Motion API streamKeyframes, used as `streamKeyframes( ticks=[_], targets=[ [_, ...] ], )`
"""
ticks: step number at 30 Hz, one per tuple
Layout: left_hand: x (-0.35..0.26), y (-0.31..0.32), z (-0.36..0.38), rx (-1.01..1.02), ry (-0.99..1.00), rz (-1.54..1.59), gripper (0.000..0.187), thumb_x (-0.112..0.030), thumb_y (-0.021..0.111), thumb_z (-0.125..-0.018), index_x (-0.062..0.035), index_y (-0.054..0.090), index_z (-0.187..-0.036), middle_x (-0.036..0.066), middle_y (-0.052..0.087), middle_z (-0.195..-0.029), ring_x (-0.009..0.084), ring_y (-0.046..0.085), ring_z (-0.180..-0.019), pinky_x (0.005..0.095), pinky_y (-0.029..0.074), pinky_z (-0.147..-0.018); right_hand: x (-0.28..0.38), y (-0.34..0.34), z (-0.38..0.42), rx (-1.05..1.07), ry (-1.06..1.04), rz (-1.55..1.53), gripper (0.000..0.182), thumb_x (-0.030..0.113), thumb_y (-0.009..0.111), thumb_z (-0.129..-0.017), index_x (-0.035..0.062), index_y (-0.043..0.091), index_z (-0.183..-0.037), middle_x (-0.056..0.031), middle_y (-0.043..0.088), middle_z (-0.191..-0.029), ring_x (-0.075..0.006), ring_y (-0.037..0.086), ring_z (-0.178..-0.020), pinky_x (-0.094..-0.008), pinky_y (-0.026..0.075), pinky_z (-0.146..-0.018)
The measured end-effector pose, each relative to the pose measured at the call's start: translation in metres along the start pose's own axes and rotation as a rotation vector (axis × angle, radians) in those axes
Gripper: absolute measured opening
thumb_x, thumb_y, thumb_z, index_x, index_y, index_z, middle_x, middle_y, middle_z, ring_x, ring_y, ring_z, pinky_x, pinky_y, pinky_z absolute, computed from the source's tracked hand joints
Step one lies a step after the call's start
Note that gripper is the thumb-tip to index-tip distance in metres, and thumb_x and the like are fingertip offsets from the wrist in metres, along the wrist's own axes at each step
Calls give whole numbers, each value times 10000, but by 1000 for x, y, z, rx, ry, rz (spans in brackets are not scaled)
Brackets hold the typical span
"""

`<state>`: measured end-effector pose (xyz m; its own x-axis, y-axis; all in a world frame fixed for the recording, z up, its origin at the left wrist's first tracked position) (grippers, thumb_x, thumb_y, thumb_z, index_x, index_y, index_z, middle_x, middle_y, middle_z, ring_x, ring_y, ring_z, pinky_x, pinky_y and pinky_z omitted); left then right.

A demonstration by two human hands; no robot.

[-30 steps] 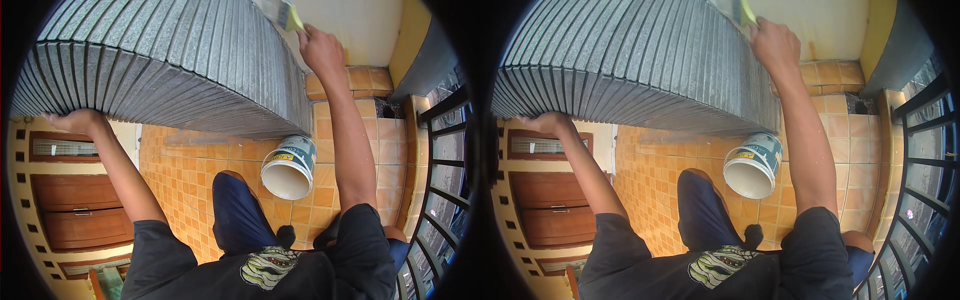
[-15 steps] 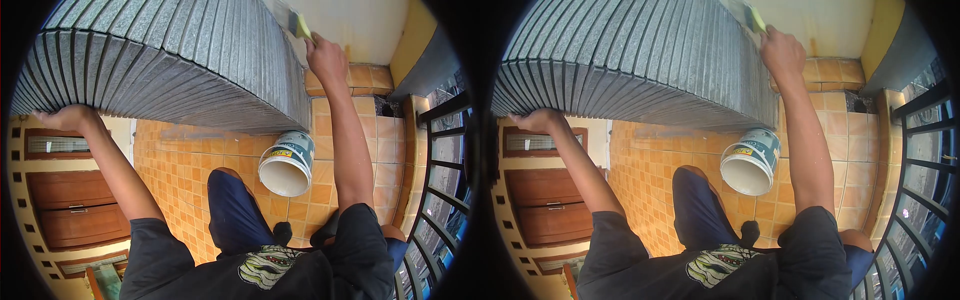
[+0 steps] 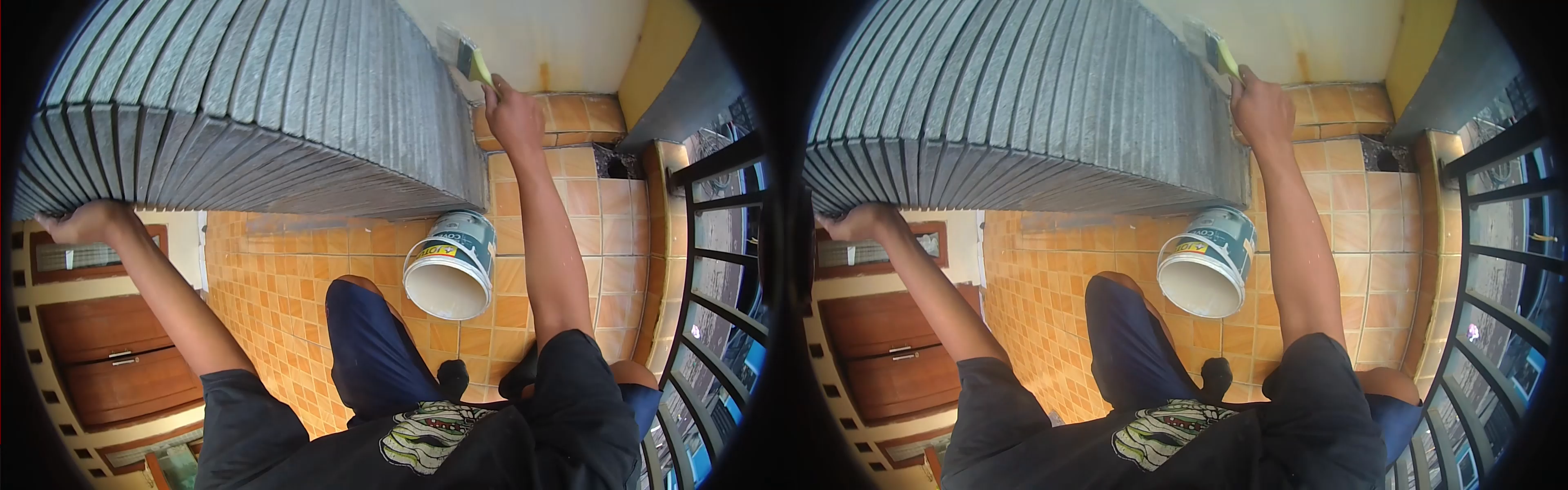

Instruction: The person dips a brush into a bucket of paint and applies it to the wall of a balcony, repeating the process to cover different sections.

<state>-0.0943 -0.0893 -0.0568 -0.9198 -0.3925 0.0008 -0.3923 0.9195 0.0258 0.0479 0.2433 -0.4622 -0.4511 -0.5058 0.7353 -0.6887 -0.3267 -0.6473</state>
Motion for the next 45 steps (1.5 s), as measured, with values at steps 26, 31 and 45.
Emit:
streamKeyframes(
  ticks=[26,31,45],
  targets=[
    [-34,14,13,-78,-176,-73,581,-207,287,-1005,134,368,-1469,294,416,-1514,371,454,-1386,458,351,-1200,38,-33,3,46,350,-794,429,396,601,-961,65,711,-1210,-255,706,-1090,-406,670,-1062,-432,512,-944],
    [-15,7,3,-63,-98,-63,598,-231,266,-1006,129,377,-1471,267,412,-1529,350,434,-1404,443,329,-1211,-55,68,15,22,480,-553,470,449,581,-963,66,720,-1197,-255,708,-1078,-415,676,-1042,-439,517,-938],
    [-20,9,5,-111,-132,-63,575,-227,246,-1037,138,400,-1454,296,391,-1527,380,405,-1412,463,311,-1216,-106,101,30,195,588,-412,462,395,578,-944,-29,732,-1043,-304,691,-1043,-448,667,-1009,-479,499,-898]
  ],
)
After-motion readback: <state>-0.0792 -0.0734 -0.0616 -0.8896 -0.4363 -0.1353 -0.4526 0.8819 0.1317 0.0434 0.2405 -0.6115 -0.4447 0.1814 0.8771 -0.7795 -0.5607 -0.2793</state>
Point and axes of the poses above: each hand's wrist, its own z-axis away from the middle knuckle, its own y-axis out of the palm, x = y × z, the point moved 2 cm from there along -z, towards the middle knuckle
